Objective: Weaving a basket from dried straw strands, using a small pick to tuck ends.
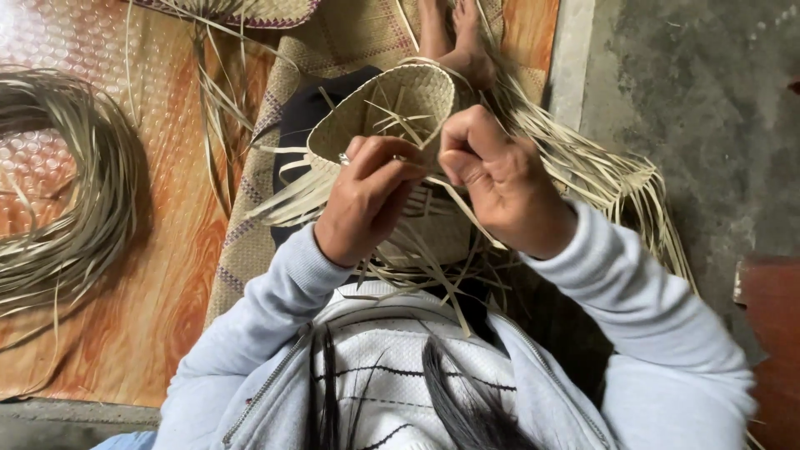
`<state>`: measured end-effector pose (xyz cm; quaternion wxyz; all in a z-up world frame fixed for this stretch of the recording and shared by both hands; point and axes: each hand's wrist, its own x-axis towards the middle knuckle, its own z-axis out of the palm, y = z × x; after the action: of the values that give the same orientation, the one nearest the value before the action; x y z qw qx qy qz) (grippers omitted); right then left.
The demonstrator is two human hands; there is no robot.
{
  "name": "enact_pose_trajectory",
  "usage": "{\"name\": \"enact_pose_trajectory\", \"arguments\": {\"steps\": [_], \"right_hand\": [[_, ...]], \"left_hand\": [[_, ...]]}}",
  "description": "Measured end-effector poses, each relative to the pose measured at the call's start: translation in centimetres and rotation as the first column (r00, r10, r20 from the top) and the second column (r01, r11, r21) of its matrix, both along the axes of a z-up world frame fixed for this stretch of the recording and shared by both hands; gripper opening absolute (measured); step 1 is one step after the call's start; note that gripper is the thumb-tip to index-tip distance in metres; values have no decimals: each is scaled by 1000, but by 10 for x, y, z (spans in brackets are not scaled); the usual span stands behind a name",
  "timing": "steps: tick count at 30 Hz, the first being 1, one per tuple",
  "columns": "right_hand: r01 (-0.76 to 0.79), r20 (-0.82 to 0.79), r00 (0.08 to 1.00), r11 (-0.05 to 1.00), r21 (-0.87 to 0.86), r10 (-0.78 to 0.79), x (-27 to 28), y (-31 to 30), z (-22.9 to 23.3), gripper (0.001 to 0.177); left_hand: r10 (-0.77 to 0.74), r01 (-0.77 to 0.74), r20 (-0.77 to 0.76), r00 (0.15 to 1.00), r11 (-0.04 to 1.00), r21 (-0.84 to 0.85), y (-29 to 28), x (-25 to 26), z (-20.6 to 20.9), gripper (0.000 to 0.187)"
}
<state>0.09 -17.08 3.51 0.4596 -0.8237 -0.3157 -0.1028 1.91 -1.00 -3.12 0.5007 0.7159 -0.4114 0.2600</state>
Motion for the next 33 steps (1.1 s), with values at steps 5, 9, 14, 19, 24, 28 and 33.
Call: {"name": "enact_pose_trajectory", "arguments": {"steps": [5, 9, 14, 19, 24, 28, 33], "right_hand": [[79, -151, 981, 957, -278, -124, -11, -61, 21, 8], [309, 128, 923, 503, -807, -362, -24, -131, -13, 23], [356, 267, 932, 754, -552, -245, -29, -74, -12, 25], [148, 281, 957, 952, -269, -69, -14, -23, -30, 59], [138, 254, 962, 979, -148, -97, -7, -14, -32, 10], [66, 131, 990, 992, -109, -52, -1, -14, -39, 12], [72, 8, 997, 996, -57, -72, -6, -21, -29, 4]], "left_hand": [[52, -51, -75, 996, 999, 12, 10, 0, 8, 5], [-37, 12, -336, 941, 997, -74, 11, -1, 10, 14], [-112, 86, -323, 940, 992, -93, 8, 2, 12, 10], [115, -79, -134, 984, 966, 248, 1, -9, 5, 16], [89, -82, -151, 984, 995, 51, -3, -5, -3, 18], [72, -65, -97, 993, 995, 73, -3, -2, -10, 6], [31, -26, -73, 997, 997, 74, -4, 12, -23, 2]]}}
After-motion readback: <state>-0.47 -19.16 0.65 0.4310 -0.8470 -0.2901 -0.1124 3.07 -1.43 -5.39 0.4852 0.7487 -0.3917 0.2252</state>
